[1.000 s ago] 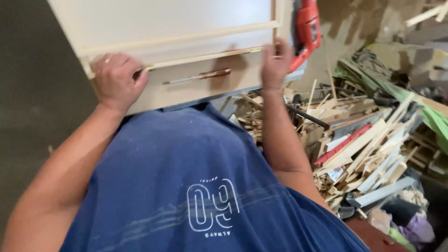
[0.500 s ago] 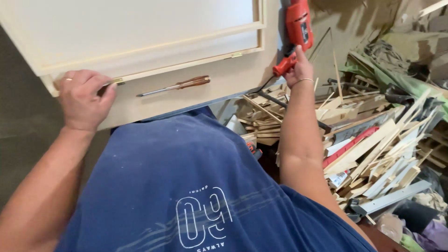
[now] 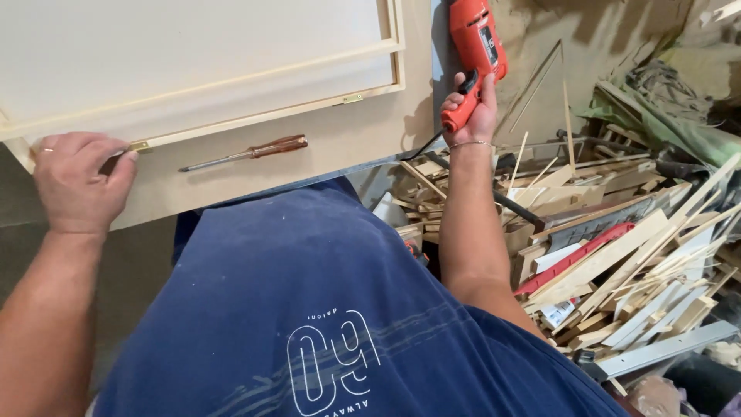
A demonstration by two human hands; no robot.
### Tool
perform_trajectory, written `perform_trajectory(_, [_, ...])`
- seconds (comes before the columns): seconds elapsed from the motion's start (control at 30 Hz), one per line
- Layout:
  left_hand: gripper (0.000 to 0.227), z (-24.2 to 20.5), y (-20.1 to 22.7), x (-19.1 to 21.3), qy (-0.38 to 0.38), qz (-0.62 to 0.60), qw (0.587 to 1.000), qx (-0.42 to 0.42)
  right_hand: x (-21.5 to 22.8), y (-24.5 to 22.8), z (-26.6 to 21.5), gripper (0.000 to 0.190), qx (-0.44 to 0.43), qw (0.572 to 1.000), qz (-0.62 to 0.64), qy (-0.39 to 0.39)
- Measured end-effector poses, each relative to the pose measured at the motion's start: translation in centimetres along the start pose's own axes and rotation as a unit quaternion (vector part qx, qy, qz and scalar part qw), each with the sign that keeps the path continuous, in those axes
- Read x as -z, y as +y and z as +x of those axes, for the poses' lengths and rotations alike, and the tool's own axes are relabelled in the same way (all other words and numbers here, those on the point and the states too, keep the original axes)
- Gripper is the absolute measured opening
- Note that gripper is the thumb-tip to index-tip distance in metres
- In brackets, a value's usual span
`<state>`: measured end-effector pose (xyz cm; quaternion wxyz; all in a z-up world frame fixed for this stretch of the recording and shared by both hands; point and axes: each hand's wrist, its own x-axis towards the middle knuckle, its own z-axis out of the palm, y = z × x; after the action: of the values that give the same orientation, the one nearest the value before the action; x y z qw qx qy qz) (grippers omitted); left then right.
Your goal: Installing a metal hinge onto a wooden frame using a manual screwdriver and a power drill.
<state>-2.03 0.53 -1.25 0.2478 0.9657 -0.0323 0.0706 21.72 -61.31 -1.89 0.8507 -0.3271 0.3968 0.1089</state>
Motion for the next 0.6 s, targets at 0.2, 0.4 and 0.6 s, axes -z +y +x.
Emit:
perform_trajectory(0.2, [0.008, 0.4, -0.5, -0.3, 0.016, 0.004, 1.0, -0.02, -4.9, 0.6, -7.3, 0.053, 0.098, 0.994, 0.0, 0.044])
perform_trajectory(0.4, [0.007, 1.4, -0.1, -0.6, 0.05, -0.018, 0.998, -0.021, -1.9, 0.8, -17.7, 0.035, 0.164, 0.976, -0.025, -0.138])
perform_trajectory(0.6, [0.006, 2.1, 0.7, -0.1, 0.085, -0.037, 0.996, -0.015, -9.9, 4.9, -28.9, 0.043, 0.182, 0.944, -0.203, -0.184])
